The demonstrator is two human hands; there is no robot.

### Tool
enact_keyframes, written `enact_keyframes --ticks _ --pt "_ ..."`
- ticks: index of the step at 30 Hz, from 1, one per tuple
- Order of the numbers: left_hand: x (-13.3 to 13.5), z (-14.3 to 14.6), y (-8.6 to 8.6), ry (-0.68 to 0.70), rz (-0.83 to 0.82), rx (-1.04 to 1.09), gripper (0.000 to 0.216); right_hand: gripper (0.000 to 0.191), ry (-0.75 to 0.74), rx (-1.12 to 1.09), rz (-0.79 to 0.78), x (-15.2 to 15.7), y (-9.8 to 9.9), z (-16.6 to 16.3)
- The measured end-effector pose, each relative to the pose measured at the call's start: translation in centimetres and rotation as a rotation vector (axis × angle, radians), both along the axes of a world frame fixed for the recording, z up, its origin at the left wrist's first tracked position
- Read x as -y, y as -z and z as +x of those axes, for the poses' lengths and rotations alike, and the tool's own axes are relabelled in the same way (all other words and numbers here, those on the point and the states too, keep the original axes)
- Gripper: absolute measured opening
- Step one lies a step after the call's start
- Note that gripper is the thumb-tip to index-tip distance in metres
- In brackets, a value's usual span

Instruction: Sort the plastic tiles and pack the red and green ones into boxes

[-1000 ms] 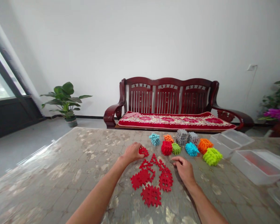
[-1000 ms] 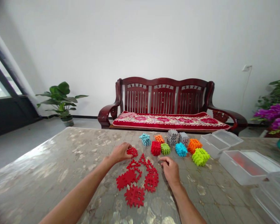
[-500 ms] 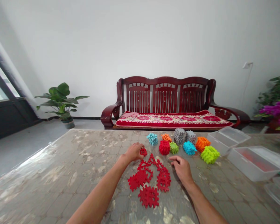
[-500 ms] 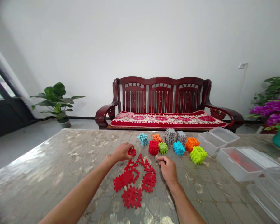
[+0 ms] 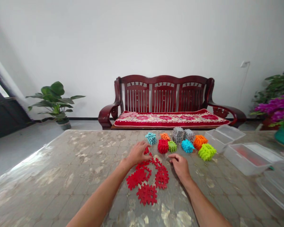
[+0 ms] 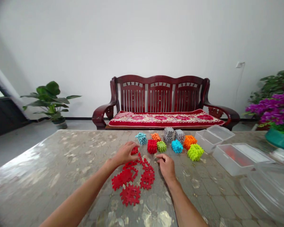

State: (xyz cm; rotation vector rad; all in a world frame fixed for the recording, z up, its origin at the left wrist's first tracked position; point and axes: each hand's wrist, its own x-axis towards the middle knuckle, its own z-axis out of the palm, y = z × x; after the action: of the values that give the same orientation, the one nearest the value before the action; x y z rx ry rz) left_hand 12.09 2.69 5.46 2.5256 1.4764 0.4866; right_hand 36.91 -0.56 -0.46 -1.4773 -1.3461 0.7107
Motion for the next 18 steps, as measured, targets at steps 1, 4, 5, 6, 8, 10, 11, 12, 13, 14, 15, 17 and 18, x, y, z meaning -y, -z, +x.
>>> enact_keyframes --ticks 1,4,5,6,8,10,11,12,13,14,15,17,18 --pt "0.9 0.6 -0.1 0.039 -0.007 0.003 0.046 0.036 -0.001 -0.002 -0.004 0.0 -0.1 0.0" --pt "3.5 2.4 -0.2 0.212 -0.047 -0.005 0.044 0.037 -0.005 0.006 -0.015 0.0 -0.2 0.0" --pt "4.1 2.9 -0.1 0.262 -0.055 -0.018 0.049 0.037 -0.005 0.009 -0.016 0.0 -0.3 0.0" --pt "4.7 3.4 0.0 0.291 -0.058 -0.036 0.053 0.037 -0.005 0.012 -0.018 0.1 -0.3 0.0" --pt "5.6 4.0 0.3 0.321 -0.062 -0.085 0.063 0.037 -0.003 0.015 -0.018 0.1 -0.3 0.0" --pt "6.1 4.4 0.5 0.323 -0.052 -0.125 0.069 0.036 -0.004 0.019 -0.015 0.1 -0.2 -0.1" --pt "6.2 4.5 0.5 0.319 -0.044 -0.140 0.068 0.036 -0.006 0.020 -0.014 0.1 -0.2 -0.1" --pt "6.4 4.5 0.5 0.315 -0.036 -0.153 0.066 0.036 -0.006 0.020 -0.014 0.1 -0.2 -0.1" --pt "6.5 4.6 0.4 0.312 -0.029 -0.166 0.061 0.036 -0.007 0.020 -0.015 0.1 -0.2 -0.1" --pt "6.7 4.7 0.3 0.310 -0.024 -0.182 0.056 0.036 -0.009 0.019 -0.014 0.1 -0.1 -0.1" --pt "6.8 4.7 0.1 0.311 -0.019 -0.201 0.052 0.036 -0.012 0.018 -0.012 0.1 -0.1 -0.1" --pt "7.1 4.9 -0.3 0.311 -0.004 -0.238 0.045 0.035 -0.017 0.015 -0.005 0.1 -0.1 -0.1" --pt "7.2 4.9 -0.5 0.310 0.002 -0.251 0.043 0.035 -0.018 0.015 -0.001 0.1 0.0 -0.1"
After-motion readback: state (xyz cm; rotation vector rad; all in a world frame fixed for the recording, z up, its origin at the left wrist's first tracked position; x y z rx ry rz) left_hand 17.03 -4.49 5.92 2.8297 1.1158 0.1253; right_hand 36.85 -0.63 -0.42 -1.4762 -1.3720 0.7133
